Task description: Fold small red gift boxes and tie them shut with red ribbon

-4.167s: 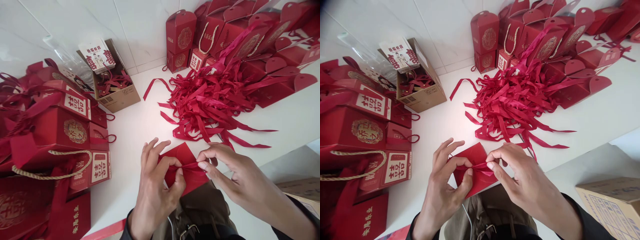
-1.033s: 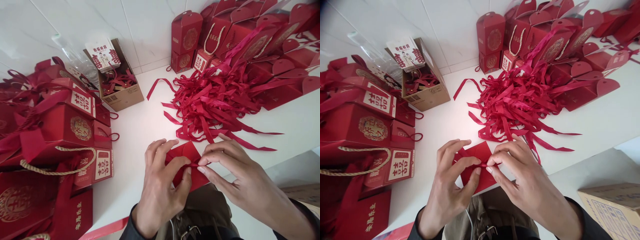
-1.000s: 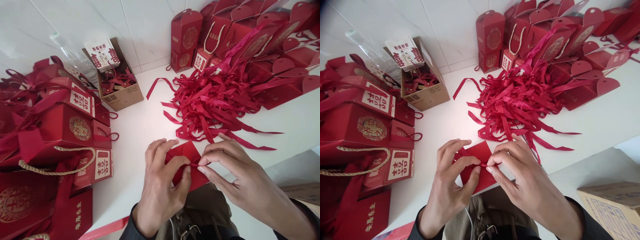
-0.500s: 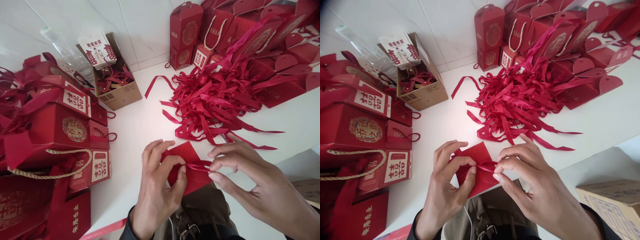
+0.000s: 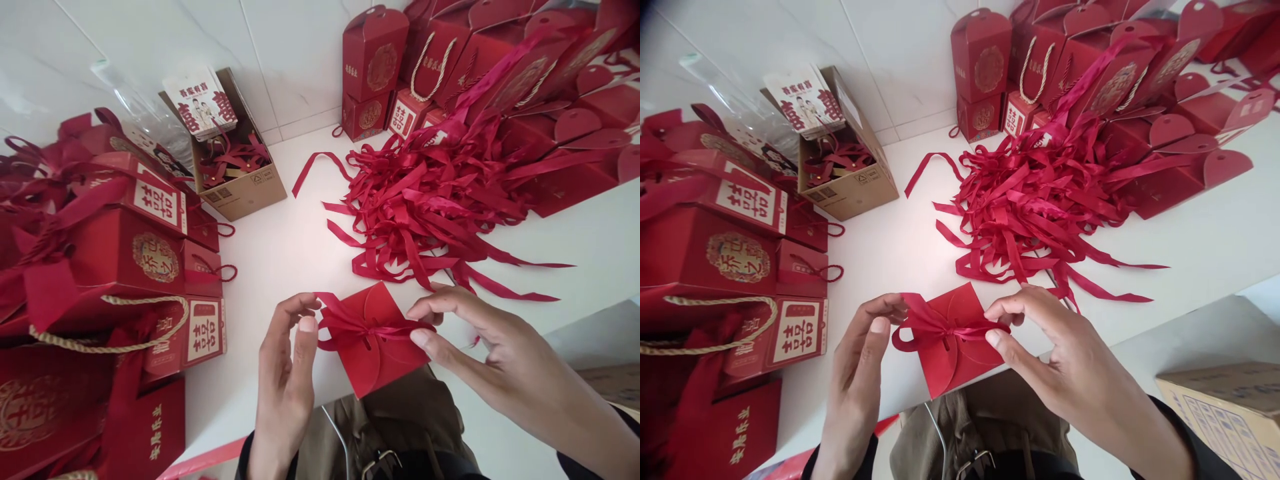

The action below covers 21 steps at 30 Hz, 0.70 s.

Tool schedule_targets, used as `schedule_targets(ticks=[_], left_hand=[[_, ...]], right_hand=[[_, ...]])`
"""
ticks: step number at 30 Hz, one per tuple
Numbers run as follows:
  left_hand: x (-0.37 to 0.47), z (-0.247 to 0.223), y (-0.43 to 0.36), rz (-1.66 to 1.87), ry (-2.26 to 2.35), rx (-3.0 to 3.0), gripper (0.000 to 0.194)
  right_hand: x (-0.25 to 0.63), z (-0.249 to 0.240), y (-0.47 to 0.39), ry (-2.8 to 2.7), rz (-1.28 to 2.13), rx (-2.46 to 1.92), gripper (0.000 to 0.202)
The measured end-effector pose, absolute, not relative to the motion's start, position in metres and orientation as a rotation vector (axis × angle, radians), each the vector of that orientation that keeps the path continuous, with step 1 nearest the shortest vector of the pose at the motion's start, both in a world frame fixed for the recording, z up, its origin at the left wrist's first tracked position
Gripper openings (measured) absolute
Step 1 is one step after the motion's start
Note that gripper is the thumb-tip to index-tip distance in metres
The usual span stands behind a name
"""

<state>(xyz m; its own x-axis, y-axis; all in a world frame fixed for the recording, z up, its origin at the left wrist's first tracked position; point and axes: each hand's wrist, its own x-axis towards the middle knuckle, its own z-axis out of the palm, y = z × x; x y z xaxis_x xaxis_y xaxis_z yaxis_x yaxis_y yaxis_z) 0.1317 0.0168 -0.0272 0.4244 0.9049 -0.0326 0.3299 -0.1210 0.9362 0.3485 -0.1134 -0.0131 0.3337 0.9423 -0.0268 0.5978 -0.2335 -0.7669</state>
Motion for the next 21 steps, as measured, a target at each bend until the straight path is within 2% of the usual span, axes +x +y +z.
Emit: schedule_targets(ticks=[5, 9, 14, 21], left_hand=[[0.142, -0.023, 0.014, 0.734, 1.03, 1.742, 0.018], [0.145, -0.016, 0.009, 0.863, 0.991, 2.054, 0.041], [0.154, -0.013, 0.006, 0.713, 0.76, 2.361, 0.019], [0.156, -0.017, 0.007, 0.742, 0.793, 2.347, 0.016]], right_hand=[[0.343, -0.01, -0.114, -1.297, 0.654, -1.94, 0.016], [0.343, -0.01, -0.118, -1.239, 0.621, -1.981, 0.023], [0.348, -0.011, -0.116, -1.236, 0.678, -2.003, 0.022], [0.341, -0.006, -0.113, -1.198, 0.714, -1.976, 0.029]])
